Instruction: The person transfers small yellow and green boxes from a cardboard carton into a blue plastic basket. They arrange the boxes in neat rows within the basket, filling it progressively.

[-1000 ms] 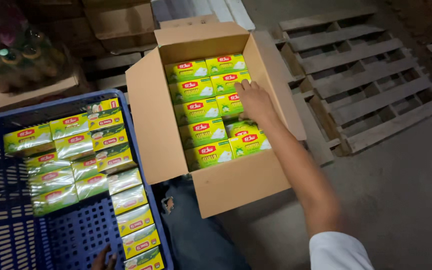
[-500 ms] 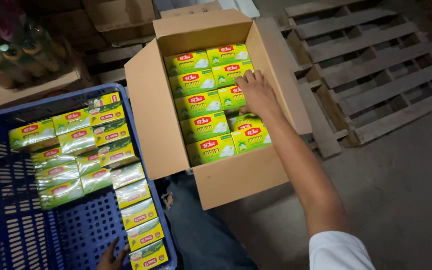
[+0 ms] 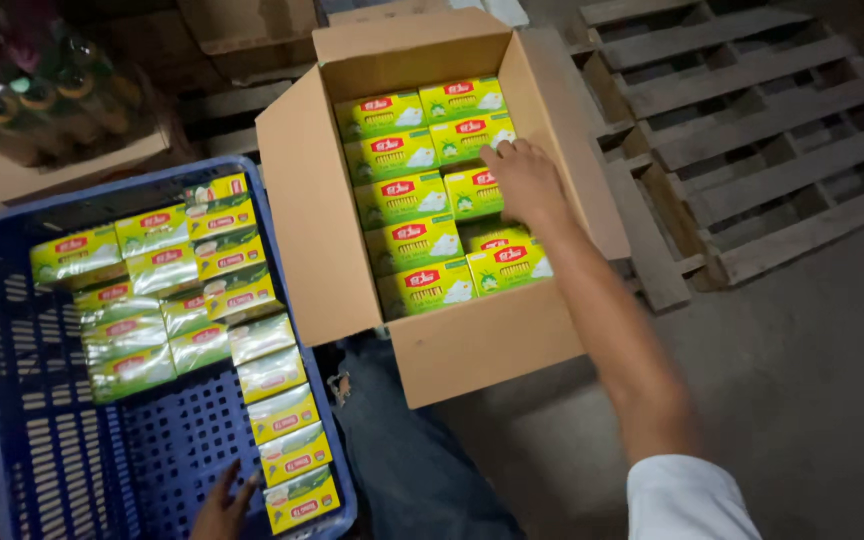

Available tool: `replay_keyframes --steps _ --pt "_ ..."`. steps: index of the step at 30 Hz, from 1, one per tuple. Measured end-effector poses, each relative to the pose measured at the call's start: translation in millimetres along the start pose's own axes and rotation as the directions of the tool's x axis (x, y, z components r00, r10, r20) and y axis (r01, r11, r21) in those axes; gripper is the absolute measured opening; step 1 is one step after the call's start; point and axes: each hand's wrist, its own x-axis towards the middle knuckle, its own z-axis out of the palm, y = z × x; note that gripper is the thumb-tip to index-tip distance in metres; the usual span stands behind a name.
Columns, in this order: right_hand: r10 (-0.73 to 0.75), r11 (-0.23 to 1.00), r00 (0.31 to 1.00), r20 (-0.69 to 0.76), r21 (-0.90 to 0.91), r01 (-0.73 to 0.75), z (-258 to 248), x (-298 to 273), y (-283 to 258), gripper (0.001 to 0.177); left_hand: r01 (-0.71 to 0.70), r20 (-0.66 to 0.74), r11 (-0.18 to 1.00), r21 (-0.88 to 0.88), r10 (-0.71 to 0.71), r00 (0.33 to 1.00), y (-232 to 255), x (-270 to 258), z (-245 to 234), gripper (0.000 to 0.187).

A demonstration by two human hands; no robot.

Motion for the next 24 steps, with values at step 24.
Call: replay_keyframes --steps 24 --pt "-0.249 0.726 0.889 -0.385 0.533 0.434 -194.8 -119.7 -148.8 0.091 -0.774 -0.446 0.567 0.282 0.792 0.417 155.8 -139.6 -67.2 0.072"
